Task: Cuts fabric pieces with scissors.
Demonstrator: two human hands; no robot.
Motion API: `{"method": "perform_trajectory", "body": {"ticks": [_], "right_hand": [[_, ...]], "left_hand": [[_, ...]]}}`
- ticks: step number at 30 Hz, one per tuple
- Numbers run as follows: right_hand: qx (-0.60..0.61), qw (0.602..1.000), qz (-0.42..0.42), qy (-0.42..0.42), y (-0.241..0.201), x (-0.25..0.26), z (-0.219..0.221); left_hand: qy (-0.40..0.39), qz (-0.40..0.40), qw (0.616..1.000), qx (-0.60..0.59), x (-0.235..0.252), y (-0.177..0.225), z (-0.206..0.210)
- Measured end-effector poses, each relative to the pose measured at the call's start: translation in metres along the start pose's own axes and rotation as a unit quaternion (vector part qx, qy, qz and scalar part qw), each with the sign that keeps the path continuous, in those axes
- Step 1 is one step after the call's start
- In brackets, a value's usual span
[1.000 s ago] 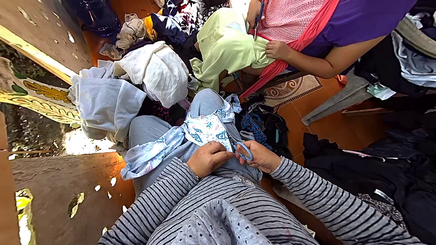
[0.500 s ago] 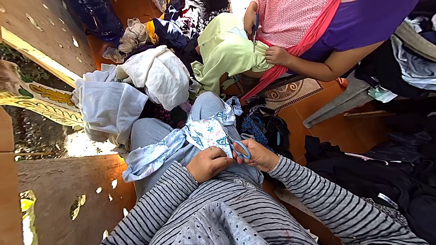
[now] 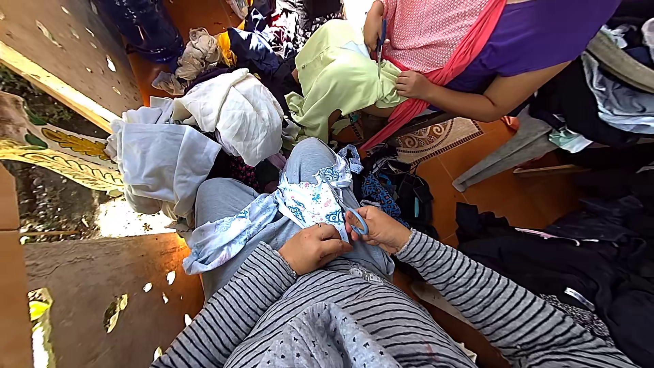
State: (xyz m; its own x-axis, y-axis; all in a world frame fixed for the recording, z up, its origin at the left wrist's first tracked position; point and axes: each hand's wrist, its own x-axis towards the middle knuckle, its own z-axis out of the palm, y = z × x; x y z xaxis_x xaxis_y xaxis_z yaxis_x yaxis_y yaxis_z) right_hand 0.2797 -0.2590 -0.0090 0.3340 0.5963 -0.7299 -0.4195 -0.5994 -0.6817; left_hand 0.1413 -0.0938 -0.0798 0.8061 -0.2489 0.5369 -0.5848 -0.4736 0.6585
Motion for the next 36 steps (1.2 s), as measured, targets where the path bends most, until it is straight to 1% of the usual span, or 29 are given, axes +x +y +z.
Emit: {"method": "perform_trajectory", "body": {"ticks": [4, 8, 12, 20, 22, 24, 25, 26, 27, 29, 30, 31, 32, 36], "right_hand": [[-0.001, 1.0, 0.0, 0.009, 0.0, 0.0, 0.001], [-0.028, 0.999, -0.002, -0.016, -0.002, -0.001, 0.0], [-0.026, 0.999, 0.001, -0.039, -0.007, 0.002, -0.002], [-0.056, 0.998, -0.006, 0.02, -0.005, 0.011, 0.004], [-0.057, 0.998, -0.013, 0.009, -0.003, 0.011, 0.002], [-0.069, 0.997, -0.024, -0.029, -0.004, 0.007, 0.0], [-0.079, 0.995, -0.038, -0.044, -0.005, 0.004, -0.002], [-0.095, 0.993, -0.065, -0.041, -0.008, 0.001, -0.004], [-0.118, 0.988, -0.103, -0.014, -0.01, -0.001, -0.006], [-0.161, 0.964, -0.184, 0.102, -0.011, 0.001, -0.008], [-0.177, 0.949, -0.204, 0.164, -0.011, 0.006, -0.008], [-0.188, 0.938, -0.205, 0.208, -0.011, 0.011, -0.008], [-0.193, 0.933, -0.198, 0.231, -0.011, 0.017, -0.007], [-0.222, 0.919, -0.191, 0.264, -0.002, 0.036, 0.007]], "left_hand": [[-0.031, -0.009, 0.999, -0.01, 0.0, -0.001, -0.001], [-0.04, -0.009, 0.999, -0.012, 0.001, -0.001, -0.001], [-0.047, -0.008, 0.999, -0.012, 0.001, -0.002, 0.0], [-0.049, -0.011, 0.999, -0.018, 0.0, -0.002, 0.0], [-0.051, -0.009, 0.999, -0.016, 0.001, -0.002, -0.001], [-0.049, -0.007, 0.999, -0.015, 0.001, -0.002, -0.001], [-0.047, -0.007, 0.999, -0.016, 0.001, -0.002, -0.001], [-0.045, -0.008, 0.999, -0.017, 0.0, -0.003, -0.001], [-0.044, -0.01, 0.999, -0.017, 0.0, -0.003, -0.001], [-0.045, -0.017, 0.999, -0.017, 0.001, -0.003, -0.001], [-0.046, -0.019, 0.999, -0.019, 0.001, -0.003, 0.0], [-0.048, -0.021, 0.998, -0.019, 0.001, -0.003, 0.0], [-0.05, -0.022, 0.998, -0.017, 0.001, -0.003, 0.0], [-0.045, -0.029, 0.999, -0.005, 0.001, -0.003, -0.001]]}}
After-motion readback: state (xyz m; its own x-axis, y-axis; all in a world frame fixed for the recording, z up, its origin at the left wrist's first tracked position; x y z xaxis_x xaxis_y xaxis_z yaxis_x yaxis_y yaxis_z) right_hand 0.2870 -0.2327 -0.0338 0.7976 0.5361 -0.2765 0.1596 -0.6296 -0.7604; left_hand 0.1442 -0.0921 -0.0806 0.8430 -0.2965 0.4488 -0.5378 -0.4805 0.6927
